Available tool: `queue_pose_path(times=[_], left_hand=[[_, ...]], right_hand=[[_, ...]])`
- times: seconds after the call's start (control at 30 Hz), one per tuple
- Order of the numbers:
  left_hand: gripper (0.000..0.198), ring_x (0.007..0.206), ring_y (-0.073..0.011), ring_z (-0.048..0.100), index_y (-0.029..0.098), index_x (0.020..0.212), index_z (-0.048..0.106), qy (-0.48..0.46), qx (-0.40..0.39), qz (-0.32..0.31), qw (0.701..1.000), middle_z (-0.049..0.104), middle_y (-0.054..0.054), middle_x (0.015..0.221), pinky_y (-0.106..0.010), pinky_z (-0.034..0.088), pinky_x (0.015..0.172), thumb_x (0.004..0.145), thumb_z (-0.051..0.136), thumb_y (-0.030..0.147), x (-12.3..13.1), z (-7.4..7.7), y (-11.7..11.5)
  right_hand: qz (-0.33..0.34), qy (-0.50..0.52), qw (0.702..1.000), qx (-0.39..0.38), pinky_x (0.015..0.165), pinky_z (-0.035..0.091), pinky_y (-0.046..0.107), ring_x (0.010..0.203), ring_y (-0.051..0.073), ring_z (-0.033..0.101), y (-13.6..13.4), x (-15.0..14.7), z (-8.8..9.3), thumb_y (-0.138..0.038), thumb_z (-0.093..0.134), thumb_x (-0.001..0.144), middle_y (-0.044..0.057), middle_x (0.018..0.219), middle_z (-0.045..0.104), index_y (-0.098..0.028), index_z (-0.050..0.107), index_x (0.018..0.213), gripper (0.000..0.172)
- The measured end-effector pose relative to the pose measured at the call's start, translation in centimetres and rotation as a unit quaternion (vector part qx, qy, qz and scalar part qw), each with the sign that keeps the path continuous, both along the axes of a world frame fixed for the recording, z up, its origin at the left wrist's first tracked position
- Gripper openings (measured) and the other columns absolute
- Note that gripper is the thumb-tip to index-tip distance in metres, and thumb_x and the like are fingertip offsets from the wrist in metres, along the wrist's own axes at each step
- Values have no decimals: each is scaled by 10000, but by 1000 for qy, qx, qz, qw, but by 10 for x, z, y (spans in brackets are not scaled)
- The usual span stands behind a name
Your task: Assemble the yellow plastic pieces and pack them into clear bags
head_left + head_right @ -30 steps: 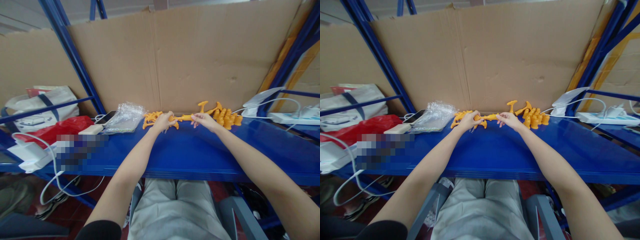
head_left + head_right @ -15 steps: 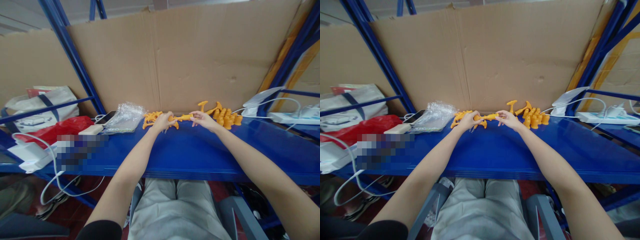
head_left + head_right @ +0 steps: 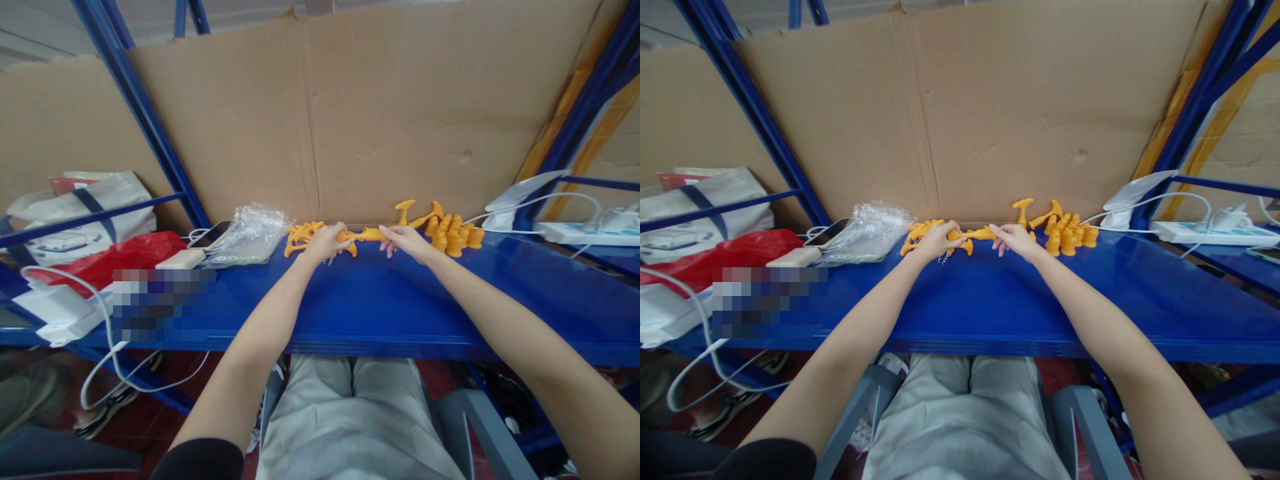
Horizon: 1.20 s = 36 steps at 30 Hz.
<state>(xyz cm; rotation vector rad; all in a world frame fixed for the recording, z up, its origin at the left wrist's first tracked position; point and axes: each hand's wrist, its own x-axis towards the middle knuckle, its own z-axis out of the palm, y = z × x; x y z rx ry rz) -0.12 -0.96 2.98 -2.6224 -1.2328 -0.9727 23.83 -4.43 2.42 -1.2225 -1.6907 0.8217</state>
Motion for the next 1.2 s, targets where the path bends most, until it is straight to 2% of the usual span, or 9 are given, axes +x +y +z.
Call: queue_pose_path(times=[0.13, 0.23, 0.43, 0.57, 0.67, 0.87, 0.97, 1.1, 1.2], left_hand=[[173, 742, -186, 619, 196, 876, 609, -3, -7, 7, 1000, 672, -15, 760, -240, 368, 634, 842, 664, 356, 0, 1, -1], [176, 725, -182, 614, 199, 870, 603, -9, -11, 11, 1000, 664, -6, 740, -238, 362, 622, 851, 651, 368, 0, 2, -1], [169, 746, -187, 616, 198, 895, 605, -9, -5, 17, 1000, 673, -15, 767, -240, 359, 621, 848, 658, 351, -1, 1, 0], [184, 742, -190, 617, 196, 896, 609, 0, 2, 19, 1000, 683, -20, 779, -247, 377, 634, 852, 650, 371, 0, -2, 3], [195, 747, -192, 617, 194, 894, 613, 3, 5, 14, 1000, 689, -27, 793, -254, 392, 648, 854, 644, 382, -1, -4, 5], [199, 766, -196, 624, 192, 946, 632, 14, 3, 10, 1000, 697, -37, 818, -263, 419, 689, 858, 639, 371, 0, -3, 4], [199, 783, -194, 630, 189, 963, 631, 20, 11, 9, 1000, 705, -42, 845, -259, 421, 702, 855, 651, 354, 1, -1, 1], [192, 775, -182, 630, 191, 952, 624, 15, 16, 4, 1000, 706, -33, 845, -246, 413, 693, 848, 668, 347, 3, 1, -1], [188, 745, -180, 623, 192, 913, 618, 6, 2, 8, 1000, 693, -24, 798, -242, 397, 662, 848, 673, 359, 3, 1, -2]], right_hand=[[30, 29, 999, 4, 466, 425, 201, 520, 91, 626, 5, 3, -5, -474, 647, 898, 75, 880, 746, -169, 613, 1002, 325], [61, 55, 996, 31, 472, 441, 201, 540, 96, 640, 8, 6, -8, -424, 719, 842, 48, 916, 746, -194, 562, 1128, 399], [63, 64, 995, 51, 461, 428, 211, 482, 98, 616, 8, 4, -8, -448, 739, 820, 23, 784, 730, -183, 557, 1011, 374], [40, 63, 997, 36, 430, 387, 200, 409, 82, 566, 0, -3, -1, -432, 708, 864, 0, 624, 679, -168, 566, 878, 301], [29, 62, 997, 23, 431, 401, 201, 385, 81, 549, -7, -7, 5, -432, 697, 876, -1, 575, 663, -162, 574, 826, 301], [10, 70, 997, -8, 437, 437, 203, 380, 93, 553, -12, -10, 8, -490, 682, 870, 36, 528, 649, -157, 560, 681, 402], [-1, 84, 996, -36, 401, 436, 220, 355, 109, 534, -10, -12, 5, -522, 599, 917, 59, 482, 620, -151, 559, 616, 480], [-25, 96, 993, -71, 374, 415, 224, 328, 111, 514, -10, -16, 5, -523, 500, 968, 59, 446, 590, -138, 577, 612, 530], [-35, 84, 993, -73, 377, 383, 202, 338, 92, 524, -12, -16, 7, -531, 493, 969, 62, 495, 627, -136, 584, 660, 510]])
